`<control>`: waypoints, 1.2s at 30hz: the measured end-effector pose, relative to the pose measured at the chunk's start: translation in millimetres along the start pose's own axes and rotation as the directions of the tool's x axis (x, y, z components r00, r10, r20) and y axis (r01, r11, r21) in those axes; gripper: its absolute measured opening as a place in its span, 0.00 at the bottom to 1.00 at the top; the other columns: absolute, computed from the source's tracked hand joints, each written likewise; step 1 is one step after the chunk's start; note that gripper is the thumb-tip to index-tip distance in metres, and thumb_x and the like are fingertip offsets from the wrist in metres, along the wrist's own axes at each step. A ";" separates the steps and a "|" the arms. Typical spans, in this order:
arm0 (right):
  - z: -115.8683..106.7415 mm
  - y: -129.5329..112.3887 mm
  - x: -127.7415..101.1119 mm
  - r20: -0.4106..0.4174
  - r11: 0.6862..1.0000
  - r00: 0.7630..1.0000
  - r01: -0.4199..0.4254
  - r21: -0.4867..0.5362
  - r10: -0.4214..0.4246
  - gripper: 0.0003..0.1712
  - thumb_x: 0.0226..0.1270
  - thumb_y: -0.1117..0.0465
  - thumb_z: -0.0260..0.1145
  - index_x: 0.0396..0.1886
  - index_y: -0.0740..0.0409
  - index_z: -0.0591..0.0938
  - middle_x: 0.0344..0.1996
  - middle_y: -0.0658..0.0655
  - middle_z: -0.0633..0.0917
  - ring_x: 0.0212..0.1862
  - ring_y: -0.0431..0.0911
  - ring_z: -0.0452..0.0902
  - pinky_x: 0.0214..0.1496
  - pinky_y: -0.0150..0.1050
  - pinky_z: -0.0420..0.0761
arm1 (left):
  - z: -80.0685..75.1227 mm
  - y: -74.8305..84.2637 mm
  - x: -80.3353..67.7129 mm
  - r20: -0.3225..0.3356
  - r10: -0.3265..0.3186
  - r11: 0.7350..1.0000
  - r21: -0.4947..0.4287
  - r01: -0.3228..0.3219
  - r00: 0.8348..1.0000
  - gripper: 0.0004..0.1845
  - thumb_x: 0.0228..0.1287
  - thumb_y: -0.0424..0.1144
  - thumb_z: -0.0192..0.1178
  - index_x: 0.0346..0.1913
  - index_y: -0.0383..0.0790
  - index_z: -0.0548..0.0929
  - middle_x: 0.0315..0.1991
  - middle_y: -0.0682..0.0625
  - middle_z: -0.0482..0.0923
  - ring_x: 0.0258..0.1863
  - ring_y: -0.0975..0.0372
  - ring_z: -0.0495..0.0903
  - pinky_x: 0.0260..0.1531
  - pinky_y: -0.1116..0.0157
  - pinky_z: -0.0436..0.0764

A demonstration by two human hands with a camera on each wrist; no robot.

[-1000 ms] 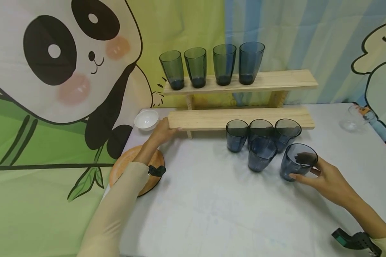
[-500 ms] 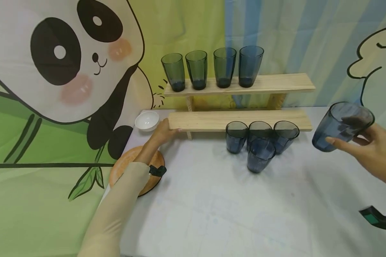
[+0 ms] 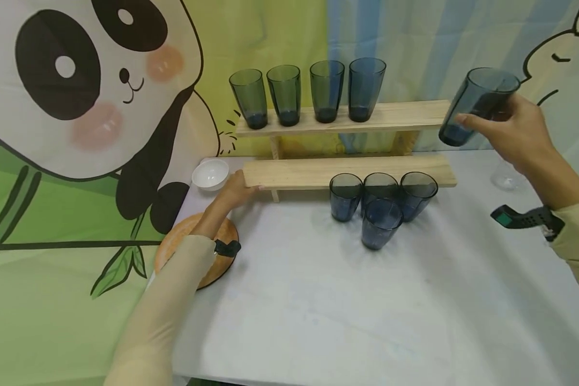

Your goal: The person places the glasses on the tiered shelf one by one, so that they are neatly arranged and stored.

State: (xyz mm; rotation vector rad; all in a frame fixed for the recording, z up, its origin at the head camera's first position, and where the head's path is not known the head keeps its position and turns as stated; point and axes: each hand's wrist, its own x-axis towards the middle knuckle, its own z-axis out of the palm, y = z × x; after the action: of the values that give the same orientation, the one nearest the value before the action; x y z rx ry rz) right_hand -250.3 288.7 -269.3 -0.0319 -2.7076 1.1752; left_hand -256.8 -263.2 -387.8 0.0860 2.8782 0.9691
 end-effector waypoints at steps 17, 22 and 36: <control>39.7 -29.9 77.6 0.078 0.990 0.993 -0.096 0.108 0.088 0.45 0.60 0.32 0.67 0.69 0.51 0.69 0.62 0.57 0.71 0.64 0.53 0.63 0.69 0.49 0.64 | 0.6 -0.4 -2.6 0.000 0.020 1.000 -0.020 -0.020 1.000 0.39 0.68 0.43 0.66 0.72 0.26 0.61 0.63 0.29 0.69 0.63 0.42 0.70 0.65 0.49 0.66; 48.6 -35.6 91.7 0.092 0.981 0.990 -0.121 0.151 0.108 0.48 0.60 0.33 0.68 0.72 0.53 0.66 0.64 0.56 0.70 0.66 0.52 0.62 0.71 0.47 0.62 | -0.6 0.2 -0.7 -0.001 0.009 1.000 -0.012 -0.009 1.000 0.40 0.68 0.44 0.66 0.72 0.24 0.60 0.63 0.28 0.68 0.63 0.41 0.70 0.64 0.48 0.66; 70.4 -42.1 106.1 0.098 0.962 0.984 -0.167 0.218 0.149 0.49 0.60 0.36 0.70 0.73 0.54 0.62 0.62 0.50 0.69 0.65 0.51 0.63 0.68 0.44 0.66 | 0.4 -2.6 2.1 -0.002 0.038 0.999 -0.003 -0.038 0.999 0.37 0.68 0.43 0.66 0.70 0.24 0.63 0.61 0.29 0.71 0.62 0.42 0.71 0.64 0.49 0.67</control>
State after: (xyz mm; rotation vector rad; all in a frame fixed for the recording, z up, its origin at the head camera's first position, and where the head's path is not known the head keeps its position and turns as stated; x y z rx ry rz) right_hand -364.9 219.0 -268.4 -0.1751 -2.6624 1.5556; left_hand -258.9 -264.8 -389.9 0.1398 2.8870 0.9811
